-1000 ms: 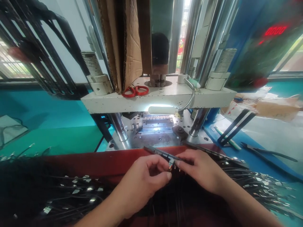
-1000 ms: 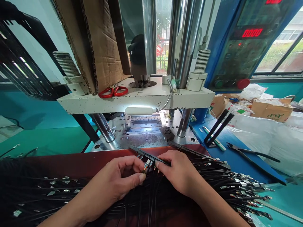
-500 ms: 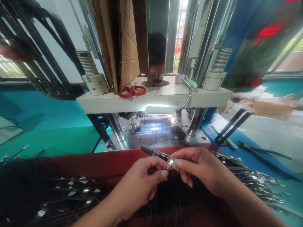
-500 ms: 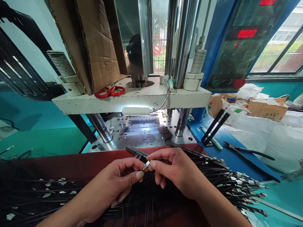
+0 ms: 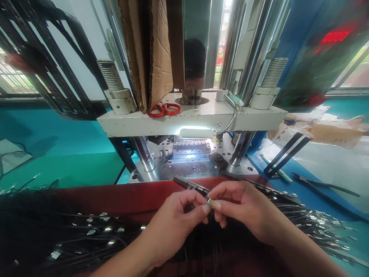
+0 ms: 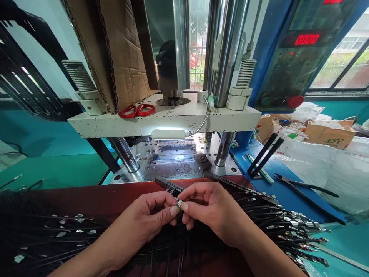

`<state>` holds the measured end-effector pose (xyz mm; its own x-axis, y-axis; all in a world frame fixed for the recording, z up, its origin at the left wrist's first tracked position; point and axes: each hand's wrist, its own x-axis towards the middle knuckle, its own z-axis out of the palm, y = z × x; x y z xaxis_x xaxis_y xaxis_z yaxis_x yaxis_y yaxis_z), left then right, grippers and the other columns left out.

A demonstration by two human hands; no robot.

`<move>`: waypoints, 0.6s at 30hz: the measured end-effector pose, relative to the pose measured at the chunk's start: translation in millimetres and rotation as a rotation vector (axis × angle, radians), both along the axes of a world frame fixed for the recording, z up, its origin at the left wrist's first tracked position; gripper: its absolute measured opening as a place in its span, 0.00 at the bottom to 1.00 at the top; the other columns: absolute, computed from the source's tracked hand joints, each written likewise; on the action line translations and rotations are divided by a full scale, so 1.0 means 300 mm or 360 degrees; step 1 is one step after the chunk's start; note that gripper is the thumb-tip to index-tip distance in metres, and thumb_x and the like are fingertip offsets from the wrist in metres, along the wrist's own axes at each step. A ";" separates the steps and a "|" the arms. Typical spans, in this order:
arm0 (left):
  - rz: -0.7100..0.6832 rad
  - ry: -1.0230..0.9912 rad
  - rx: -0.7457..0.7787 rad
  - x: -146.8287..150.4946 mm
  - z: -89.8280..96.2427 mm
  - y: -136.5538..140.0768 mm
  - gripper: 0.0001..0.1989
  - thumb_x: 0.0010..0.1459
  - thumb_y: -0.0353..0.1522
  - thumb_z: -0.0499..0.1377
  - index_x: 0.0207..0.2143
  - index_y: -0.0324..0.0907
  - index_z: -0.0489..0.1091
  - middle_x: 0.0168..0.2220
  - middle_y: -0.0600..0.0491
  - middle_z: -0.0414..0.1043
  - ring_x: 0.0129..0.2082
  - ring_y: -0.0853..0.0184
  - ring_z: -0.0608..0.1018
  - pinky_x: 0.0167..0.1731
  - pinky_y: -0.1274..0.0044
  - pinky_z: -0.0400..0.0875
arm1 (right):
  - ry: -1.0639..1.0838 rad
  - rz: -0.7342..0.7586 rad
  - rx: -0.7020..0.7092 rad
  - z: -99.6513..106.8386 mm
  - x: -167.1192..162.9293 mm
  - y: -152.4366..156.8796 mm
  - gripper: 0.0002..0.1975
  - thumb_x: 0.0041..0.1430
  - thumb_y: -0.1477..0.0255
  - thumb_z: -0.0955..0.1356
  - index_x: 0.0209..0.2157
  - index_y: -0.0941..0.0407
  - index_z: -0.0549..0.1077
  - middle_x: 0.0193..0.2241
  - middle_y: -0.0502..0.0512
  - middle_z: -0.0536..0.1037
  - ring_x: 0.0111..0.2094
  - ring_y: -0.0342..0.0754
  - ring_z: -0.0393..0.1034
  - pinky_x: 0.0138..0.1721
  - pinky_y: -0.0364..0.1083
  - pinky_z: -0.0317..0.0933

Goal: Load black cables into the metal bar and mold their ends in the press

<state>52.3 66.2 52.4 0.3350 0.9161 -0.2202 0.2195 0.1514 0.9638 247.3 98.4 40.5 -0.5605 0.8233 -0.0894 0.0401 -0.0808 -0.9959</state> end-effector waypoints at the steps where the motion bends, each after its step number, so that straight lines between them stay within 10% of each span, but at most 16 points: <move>1: -0.0009 0.0003 0.0005 0.000 0.002 -0.001 0.11 0.61 0.38 0.56 0.32 0.41 0.71 0.29 0.57 0.70 0.24 0.75 0.62 0.26 0.82 0.56 | -0.0007 0.0001 0.0001 0.002 0.000 0.000 0.08 0.59 0.69 0.70 0.38 0.59 0.75 0.24 0.51 0.78 0.24 0.42 0.71 0.29 0.43 0.66; 18: -0.0086 0.0034 0.0126 0.000 0.000 -0.003 0.11 0.62 0.37 0.54 0.31 0.40 0.70 0.31 0.55 0.71 0.31 0.70 0.69 0.34 0.78 0.62 | 0.0003 -0.0022 -0.0069 -0.008 0.003 -0.003 0.10 0.60 0.67 0.70 0.39 0.59 0.76 0.23 0.52 0.79 0.23 0.43 0.73 0.28 0.43 0.67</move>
<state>52.2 65.3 52.4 0.3805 0.9116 -0.1556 0.2458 0.0625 0.9673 248.3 97.4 37.9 -0.5490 0.8265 -0.1242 0.0365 -0.1248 -0.9915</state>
